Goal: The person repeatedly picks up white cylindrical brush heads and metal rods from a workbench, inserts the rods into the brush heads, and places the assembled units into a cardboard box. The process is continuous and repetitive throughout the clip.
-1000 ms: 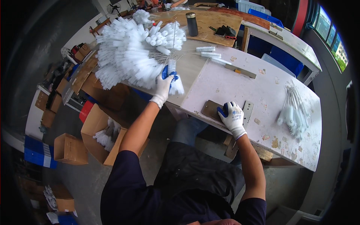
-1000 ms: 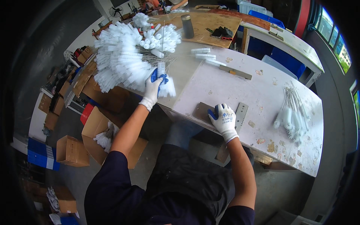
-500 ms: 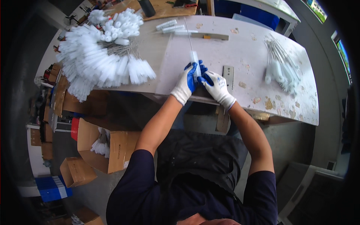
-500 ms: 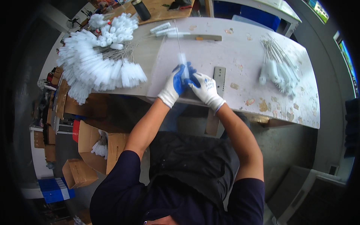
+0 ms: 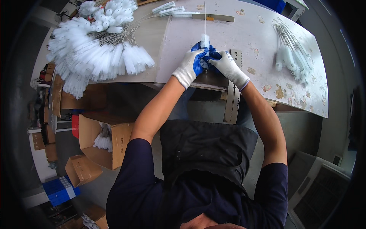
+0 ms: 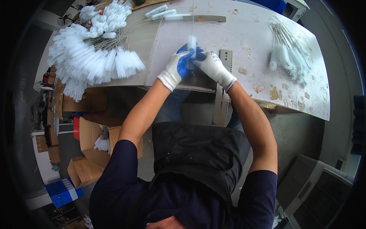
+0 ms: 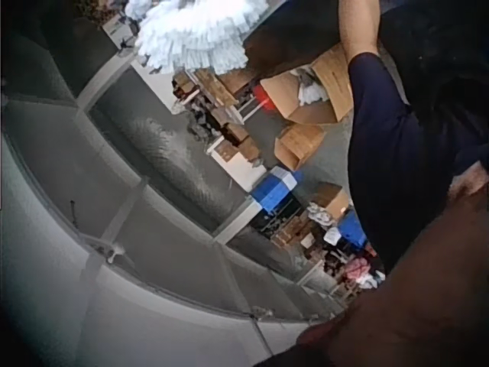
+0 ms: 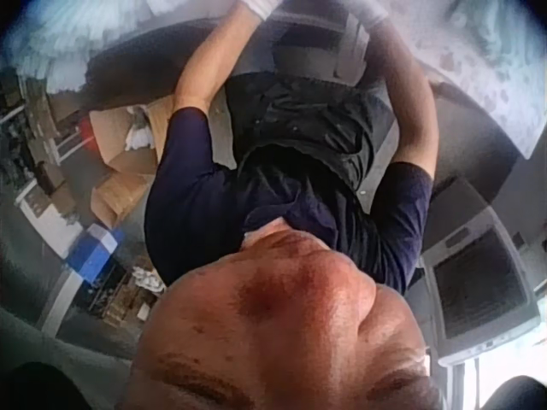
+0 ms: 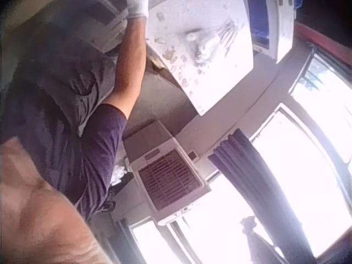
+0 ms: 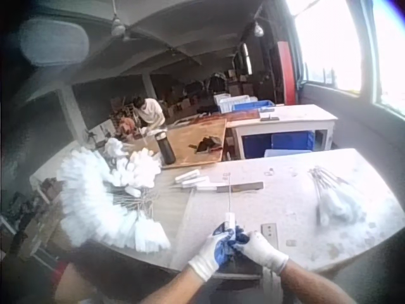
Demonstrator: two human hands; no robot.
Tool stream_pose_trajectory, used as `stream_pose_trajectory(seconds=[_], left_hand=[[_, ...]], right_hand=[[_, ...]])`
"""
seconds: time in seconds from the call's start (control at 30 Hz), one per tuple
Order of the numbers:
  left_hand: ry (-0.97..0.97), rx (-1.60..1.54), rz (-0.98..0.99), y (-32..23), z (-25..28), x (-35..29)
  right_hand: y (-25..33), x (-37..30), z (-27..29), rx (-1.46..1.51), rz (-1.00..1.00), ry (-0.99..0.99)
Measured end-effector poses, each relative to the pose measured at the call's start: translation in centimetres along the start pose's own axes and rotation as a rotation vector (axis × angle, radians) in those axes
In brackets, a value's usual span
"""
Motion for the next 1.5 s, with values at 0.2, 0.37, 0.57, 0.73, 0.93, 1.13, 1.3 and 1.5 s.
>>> stream_pose_trajectory(seconds=[0.2, 0.37, 0.57, 0.73, 0.93, 1.13, 1.3, 1.5], left_hand=[[0.031, 0.118, 0.042, -1.2, -0.7, 0.1], [0.018, 0.286, 0.087, -2.5, 0.6, 2.4], [0.047, 0.355, 0.113, -2.1, 0.8, 3.7], [0.1, 0.386, 0.138, -2.2, 2.3, 3.9], [0.078, 0.512, 0.142, -2.4, 2.0, 3.4], [0.052, 0.498, 0.128, -2.0, 1.8, 3.1], [0.013, 0.434, 0.154, -1.3, 2.4, 3.6], [0.017, 0.45, 0.142, -1.6, 2.5, 3.6]], right_hand=[[0.0, -0.4, 0.3, 0.117, 0.034, -0.029], [-0.2, -0.2, 0.1, 0.163, -0.049, -0.021], [-1.4, 0.1, 0.6, 0.177, -0.05, -0.154], [-0.2, -0.1, 0.6, 0.131, 0.034, -0.082], [-0.5, 0.5, 0.2, 0.03, 0.051, -0.022], [0.0, -1.3, 0.2, -0.302, 0.262, -0.121], [1.6, -5.2, 1.6, -0.65, 0.639, -0.177], [2.4, -4.6, 0.8, -0.85, 0.92, 0.075]])
Point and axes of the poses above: each hand's wrist, its own x-axis towards the middle knuckle, its own z-axis out of the back of the hand, y = z × x, the point moved 4 cm from there along x, towards the middle knuckle, and after that the axes turned 1 degree about y, right-handed, at the moved point
